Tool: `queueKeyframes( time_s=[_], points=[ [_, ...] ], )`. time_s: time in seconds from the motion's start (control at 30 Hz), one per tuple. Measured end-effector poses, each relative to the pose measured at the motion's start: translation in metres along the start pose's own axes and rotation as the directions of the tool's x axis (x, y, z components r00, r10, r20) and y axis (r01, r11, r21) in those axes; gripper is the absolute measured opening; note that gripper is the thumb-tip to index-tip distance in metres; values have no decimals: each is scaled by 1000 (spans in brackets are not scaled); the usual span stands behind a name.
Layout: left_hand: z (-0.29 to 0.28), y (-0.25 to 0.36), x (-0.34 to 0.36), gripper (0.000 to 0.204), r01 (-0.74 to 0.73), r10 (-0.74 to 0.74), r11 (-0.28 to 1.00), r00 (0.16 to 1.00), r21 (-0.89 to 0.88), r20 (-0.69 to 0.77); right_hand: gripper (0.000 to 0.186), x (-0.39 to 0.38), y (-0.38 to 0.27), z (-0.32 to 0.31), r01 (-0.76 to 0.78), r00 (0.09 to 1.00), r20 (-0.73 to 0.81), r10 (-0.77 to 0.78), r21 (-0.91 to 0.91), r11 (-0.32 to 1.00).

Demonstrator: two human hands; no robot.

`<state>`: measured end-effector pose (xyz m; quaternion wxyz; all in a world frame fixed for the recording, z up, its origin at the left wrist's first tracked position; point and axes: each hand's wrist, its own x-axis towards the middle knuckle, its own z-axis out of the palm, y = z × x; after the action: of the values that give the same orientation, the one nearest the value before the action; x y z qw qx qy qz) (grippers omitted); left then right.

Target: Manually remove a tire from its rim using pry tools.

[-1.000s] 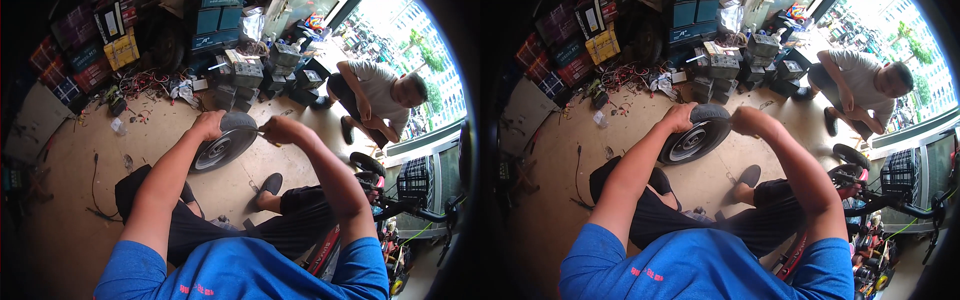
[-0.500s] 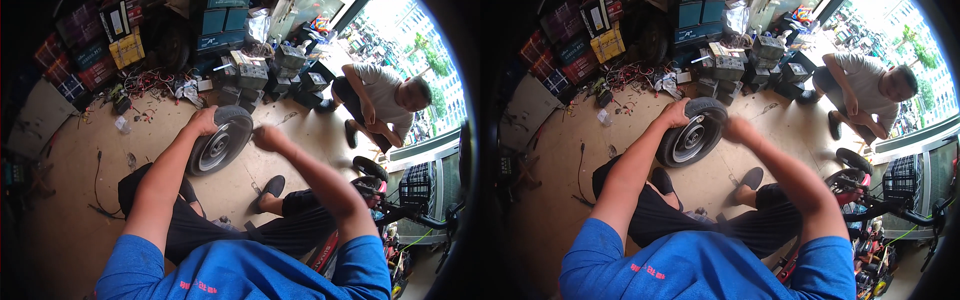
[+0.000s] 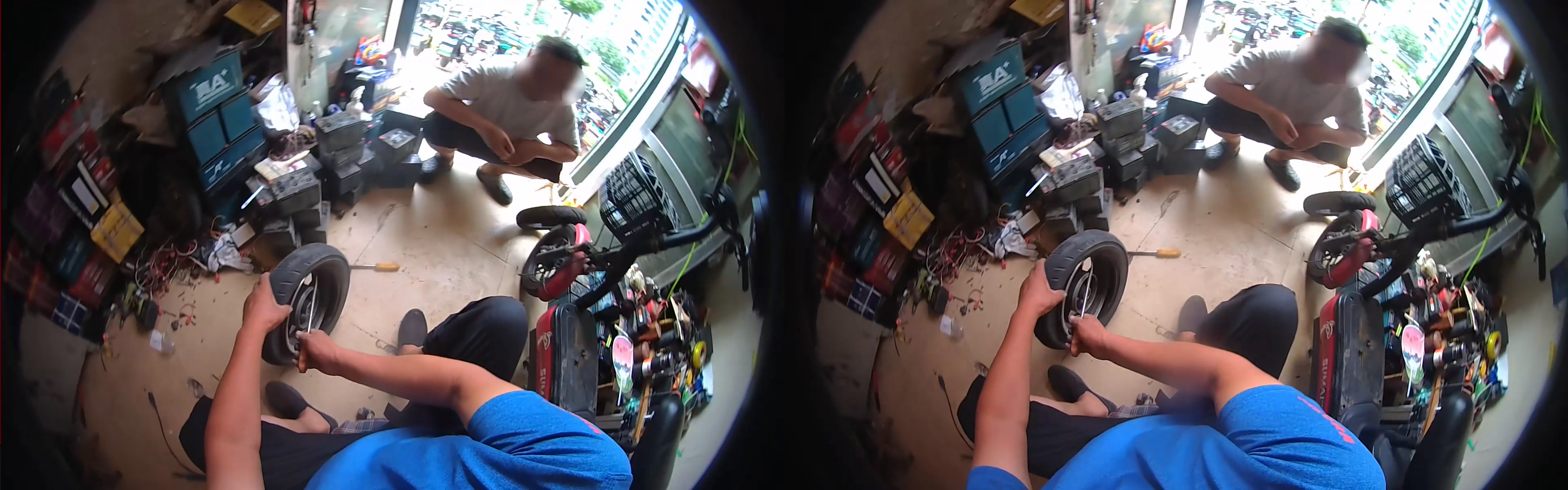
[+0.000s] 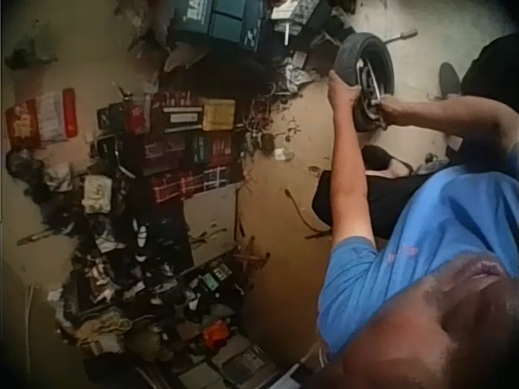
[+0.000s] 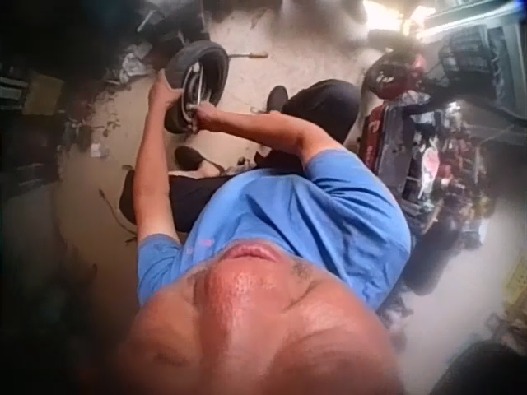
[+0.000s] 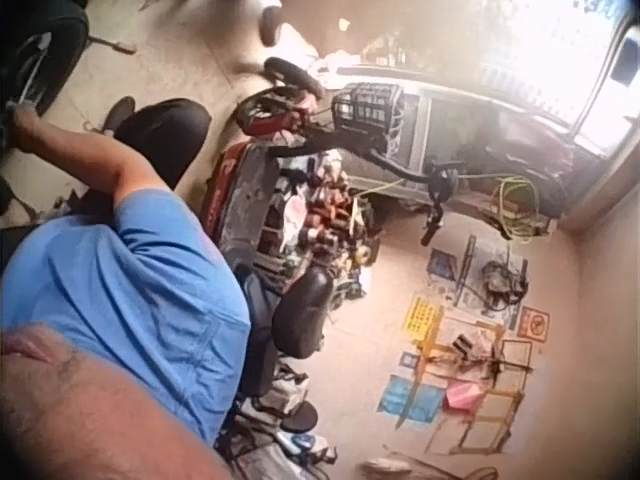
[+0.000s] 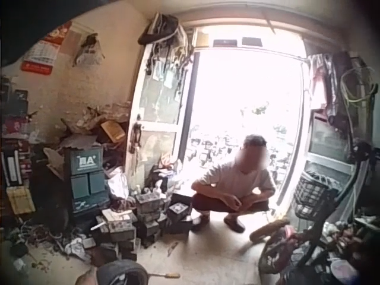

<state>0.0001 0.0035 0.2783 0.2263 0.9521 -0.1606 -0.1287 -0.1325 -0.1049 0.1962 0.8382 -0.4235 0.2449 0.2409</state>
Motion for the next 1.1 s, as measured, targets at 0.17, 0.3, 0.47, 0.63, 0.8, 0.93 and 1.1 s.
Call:
queueKeyframes(
  time_s=[0.17,0.3,0.47,0.63,0.8,0.93,1.1],
  points=[
    [-1,7,11,85,-57,56,994,998,-94,-6,28,-68,-63,-29,-72,978,-207,10,-294,953],
    [16,11,9,86,-145,135,983,986,-111,-95,25,-108,-85,-44,69,932,-177,-316,-769,635],
    [11,35,-3,85,-158,158,987,981,7,-108,21,-156,-122,-34,85,903,43,-428,-993,81],
    [21,47,1,82,-178,181,983,981,52,-75,30,-182,-153,-23,9,880,88,-467,-985,-170],
    [26,44,7,74,-216,220,975,971,54,-91,24,-184,-167,-12,-15,881,137,-452,-948,-318],
    [19,47,9,71,-182,182,983,980,16,-76,18,-170,-174,-8,21,870,172,-462,-949,-313],
    [21,47,16,74,-191,192,981,979,10,-65,15,-137,-192,1,56,892,169,-419,-962,-268]
  ],
)
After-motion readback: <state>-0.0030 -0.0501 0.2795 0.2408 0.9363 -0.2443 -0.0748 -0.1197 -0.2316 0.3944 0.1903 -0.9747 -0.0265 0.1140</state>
